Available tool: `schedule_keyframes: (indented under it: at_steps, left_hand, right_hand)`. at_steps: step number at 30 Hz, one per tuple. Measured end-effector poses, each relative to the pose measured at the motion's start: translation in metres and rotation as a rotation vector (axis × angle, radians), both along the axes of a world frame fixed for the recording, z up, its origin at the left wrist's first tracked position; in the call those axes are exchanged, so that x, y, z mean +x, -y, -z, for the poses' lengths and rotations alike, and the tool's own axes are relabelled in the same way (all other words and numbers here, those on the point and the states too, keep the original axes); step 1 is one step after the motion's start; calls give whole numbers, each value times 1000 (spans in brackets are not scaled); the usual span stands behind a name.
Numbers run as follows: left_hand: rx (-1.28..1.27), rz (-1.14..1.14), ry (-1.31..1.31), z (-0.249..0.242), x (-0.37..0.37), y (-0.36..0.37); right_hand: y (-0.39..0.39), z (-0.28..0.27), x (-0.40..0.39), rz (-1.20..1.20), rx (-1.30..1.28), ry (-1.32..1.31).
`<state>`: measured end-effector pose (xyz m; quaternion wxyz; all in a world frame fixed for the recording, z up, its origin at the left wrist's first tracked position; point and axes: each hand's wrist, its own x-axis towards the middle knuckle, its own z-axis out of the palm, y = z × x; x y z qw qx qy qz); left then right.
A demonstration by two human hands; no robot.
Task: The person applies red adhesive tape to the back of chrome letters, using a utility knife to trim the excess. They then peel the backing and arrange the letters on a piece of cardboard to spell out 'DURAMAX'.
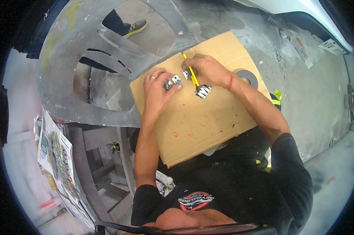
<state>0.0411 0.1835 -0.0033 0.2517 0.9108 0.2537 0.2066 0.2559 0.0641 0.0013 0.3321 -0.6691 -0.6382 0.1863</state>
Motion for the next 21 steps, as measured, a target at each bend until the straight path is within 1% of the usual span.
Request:
schedule_keyframes:
  at_steps: [4,7,10,12,15,17,19,20,21]
  left_hand:
    - [-1,9,15,2,0,-4]
    - [8,22,10,2,-1,-4]
    - [35,6,39,4,1,-2]
    - [48,10,42,5,1,-2]
    - [59,14,58,6,1,-2]
    - [46,26,70,1,1,2]
    - [193,-81,192,-7,3,8]
    - [192,-67,191,-12,0,15]
    - [117,-34,127,-17,-5,24]
  right_hand:
    - [-4,-3,-3,-1,-2,-27]
    - [-3,-1,-2,-46,28,-15]
    - [-2,0,-2,-33,-18,-27]
    - [-3,4,-4,-50,72,-27]
    - [-4,5,-3,-46,49,10]
    - [1,1,2,-27,59,6]
    - [11,-14,13,9,51,-22]
    - [19,-18,19,22,51,-24]
    - [30,-20,26,1,31,32]
